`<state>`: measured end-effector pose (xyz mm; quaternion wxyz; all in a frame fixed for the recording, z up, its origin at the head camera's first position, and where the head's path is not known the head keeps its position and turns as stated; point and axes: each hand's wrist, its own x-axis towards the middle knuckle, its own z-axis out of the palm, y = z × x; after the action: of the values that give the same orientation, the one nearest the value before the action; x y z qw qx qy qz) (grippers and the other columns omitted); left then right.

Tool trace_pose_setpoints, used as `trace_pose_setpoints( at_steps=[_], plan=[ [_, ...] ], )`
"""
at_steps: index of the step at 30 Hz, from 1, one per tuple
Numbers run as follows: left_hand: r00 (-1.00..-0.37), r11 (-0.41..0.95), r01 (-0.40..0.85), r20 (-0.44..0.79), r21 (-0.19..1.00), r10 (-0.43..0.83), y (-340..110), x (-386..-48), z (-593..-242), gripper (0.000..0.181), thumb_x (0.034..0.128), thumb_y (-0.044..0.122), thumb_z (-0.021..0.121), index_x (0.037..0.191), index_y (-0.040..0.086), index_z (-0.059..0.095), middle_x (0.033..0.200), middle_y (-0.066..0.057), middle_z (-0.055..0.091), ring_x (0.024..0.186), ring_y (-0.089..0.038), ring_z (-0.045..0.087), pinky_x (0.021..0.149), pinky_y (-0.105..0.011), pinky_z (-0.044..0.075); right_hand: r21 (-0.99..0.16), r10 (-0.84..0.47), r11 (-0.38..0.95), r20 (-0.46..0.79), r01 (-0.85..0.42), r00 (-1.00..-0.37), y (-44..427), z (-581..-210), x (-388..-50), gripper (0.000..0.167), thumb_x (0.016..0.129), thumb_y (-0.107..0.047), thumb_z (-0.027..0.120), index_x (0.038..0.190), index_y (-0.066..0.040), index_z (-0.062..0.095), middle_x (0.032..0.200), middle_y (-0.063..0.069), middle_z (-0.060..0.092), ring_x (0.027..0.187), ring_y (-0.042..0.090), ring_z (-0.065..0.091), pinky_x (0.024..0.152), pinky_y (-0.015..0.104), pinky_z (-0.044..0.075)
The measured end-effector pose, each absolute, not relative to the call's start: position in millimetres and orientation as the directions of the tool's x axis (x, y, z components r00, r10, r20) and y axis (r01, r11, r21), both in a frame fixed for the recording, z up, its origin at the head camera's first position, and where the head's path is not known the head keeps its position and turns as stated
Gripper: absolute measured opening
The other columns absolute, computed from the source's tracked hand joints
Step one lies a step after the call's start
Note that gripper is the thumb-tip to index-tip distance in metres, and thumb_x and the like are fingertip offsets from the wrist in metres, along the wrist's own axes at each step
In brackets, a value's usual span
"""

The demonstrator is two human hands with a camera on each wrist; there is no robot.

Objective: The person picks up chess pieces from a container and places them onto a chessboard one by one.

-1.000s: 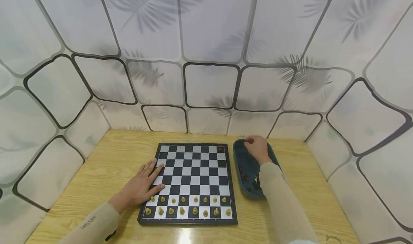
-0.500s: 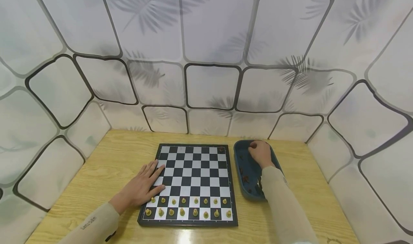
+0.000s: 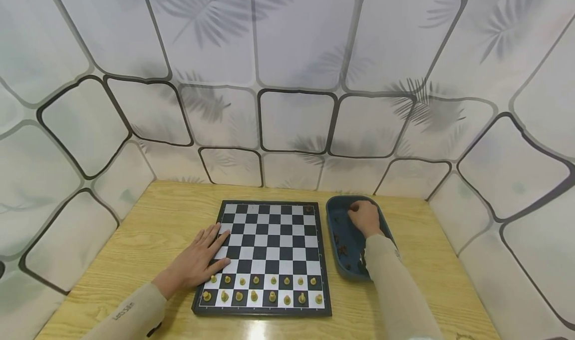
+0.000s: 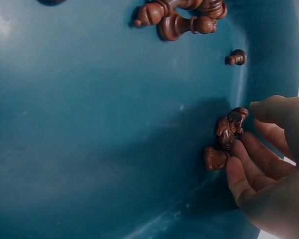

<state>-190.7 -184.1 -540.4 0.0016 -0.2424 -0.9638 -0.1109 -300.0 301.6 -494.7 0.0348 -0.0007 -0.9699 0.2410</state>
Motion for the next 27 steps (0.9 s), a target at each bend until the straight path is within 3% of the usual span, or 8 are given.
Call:
trace_pose_setpoints(
  at_steps=[27],
  plan=[
    [-0.887,0.863,0.455,0.030,0.218,0.460,-183.7,-191.0,-539.2,0.082,0.1067,0.063,0.043,0.168,0.010,0.028,0.174,-0.025,0.017,0.162,-0.043,0.021,0.133,-0.058,0.018,-0.479,0.009,0.878,0.025,-0.004,-1.000,298.6,-508.5,-302.5,0.029,0.100,-0.010,0.068,0.122,0.008,0.072,0.120,0.029,0.073,0.105,0.045,0.071,0.088,0.058,0.060]
  ],
)
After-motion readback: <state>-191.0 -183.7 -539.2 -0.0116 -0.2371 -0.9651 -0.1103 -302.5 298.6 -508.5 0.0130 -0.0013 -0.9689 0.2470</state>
